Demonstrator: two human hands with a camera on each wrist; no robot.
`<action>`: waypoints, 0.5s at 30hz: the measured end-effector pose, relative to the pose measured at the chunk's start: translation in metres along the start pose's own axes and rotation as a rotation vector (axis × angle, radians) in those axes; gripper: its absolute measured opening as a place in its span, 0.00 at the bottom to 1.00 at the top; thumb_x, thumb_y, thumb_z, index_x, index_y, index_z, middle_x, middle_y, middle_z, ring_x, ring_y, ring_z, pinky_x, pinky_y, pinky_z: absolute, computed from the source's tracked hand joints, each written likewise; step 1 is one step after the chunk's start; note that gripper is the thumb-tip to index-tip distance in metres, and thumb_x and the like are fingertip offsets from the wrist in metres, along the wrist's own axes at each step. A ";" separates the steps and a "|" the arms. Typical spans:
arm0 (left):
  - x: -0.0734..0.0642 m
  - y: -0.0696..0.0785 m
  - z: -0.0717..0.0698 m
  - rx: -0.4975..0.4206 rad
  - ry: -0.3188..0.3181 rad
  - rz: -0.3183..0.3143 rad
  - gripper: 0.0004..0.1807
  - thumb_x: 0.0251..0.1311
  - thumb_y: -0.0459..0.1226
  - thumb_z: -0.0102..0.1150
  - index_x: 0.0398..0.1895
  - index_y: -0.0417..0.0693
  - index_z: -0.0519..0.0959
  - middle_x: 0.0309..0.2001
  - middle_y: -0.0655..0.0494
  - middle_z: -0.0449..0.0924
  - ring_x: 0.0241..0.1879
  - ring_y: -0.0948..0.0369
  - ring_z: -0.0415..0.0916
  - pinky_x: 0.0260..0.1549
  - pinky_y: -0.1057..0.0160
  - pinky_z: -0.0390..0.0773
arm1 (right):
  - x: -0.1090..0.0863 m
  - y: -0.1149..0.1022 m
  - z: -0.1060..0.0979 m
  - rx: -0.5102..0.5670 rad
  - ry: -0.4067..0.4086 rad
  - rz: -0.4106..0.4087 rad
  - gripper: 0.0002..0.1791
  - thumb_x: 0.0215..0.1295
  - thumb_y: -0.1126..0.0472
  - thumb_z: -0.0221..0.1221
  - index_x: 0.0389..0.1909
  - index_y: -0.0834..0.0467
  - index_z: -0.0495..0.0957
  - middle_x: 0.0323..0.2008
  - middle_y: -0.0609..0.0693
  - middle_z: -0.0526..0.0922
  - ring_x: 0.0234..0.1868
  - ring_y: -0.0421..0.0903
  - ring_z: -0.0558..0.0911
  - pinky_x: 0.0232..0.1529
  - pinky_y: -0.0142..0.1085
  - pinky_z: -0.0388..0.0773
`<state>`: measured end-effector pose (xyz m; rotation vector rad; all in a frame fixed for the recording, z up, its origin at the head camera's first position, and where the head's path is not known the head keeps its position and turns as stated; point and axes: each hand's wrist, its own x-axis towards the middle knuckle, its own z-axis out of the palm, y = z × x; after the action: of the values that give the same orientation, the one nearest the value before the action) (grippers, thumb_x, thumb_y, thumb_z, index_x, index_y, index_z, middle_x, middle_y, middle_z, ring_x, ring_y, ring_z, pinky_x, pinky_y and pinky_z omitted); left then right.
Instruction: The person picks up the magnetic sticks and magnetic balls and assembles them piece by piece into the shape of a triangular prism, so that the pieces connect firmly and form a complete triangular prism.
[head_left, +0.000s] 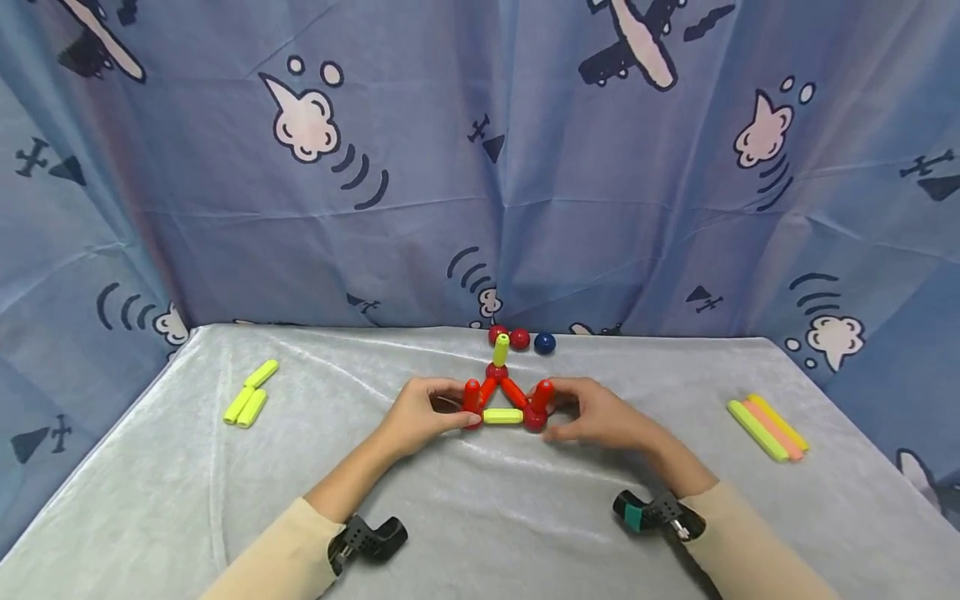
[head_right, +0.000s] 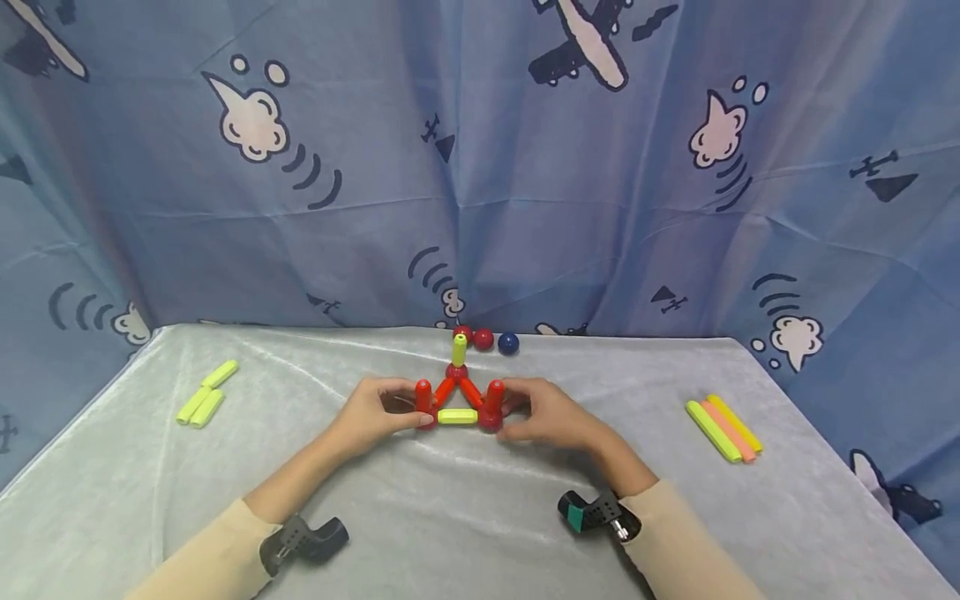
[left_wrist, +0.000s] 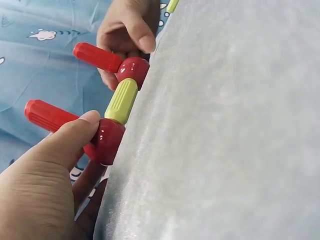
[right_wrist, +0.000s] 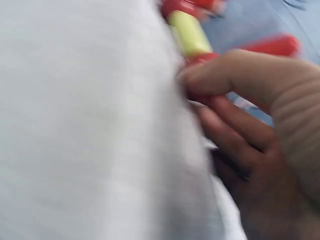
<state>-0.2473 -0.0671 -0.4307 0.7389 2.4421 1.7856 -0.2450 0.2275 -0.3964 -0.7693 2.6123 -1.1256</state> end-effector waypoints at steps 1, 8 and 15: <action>0.000 0.000 0.000 0.004 0.002 0.003 0.18 0.52 0.34 0.76 0.47 0.40 0.86 0.41 0.44 0.89 0.37 0.62 0.84 0.41 0.70 0.83 | 0.002 0.000 -0.007 0.015 -0.027 -0.006 0.22 0.58 0.64 0.69 0.54 0.60 0.80 0.47 0.54 0.86 0.48 0.49 0.83 0.52 0.33 0.81; -0.001 0.002 0.001 0.023 -0.001 0.020 0.18 0.52 0.35 0.76 0.47 0.40 0.87 0.41 0.44 0.89 0.37 0.62 0.83 0.40 0.70 0.82 | 0.033 0.001 -0.026 -0.091 0.295 0.165 0.22 0.66 0.61 0.65 0.60 0.61 0.78 0.59 0.61 0.81 0.53 0.57 0.84 0.50 0.43 0.84; -0.001 0.001 0.002 0.027 -0.009 0.008 0.18 0.53 0.35 0.76 0.47 0.40 0.87 0.41 0.45 0.89 0.37 0.63 0.82 0.40 0.70 0.82 | 0.064 0.025 -0.018 -0.123 0.373 0.230 0.33 0.66 0.54 0.66 0.69 0.59 0.70 0.67 0.62 0.75 0.63 0.61 0.78 0.63 0.56 0.77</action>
<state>-0.2459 -0.0658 -0.4307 0.7580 2.4658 1.7521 -0.3154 0.2183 -0.4002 -0.2847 3.0018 -1.1404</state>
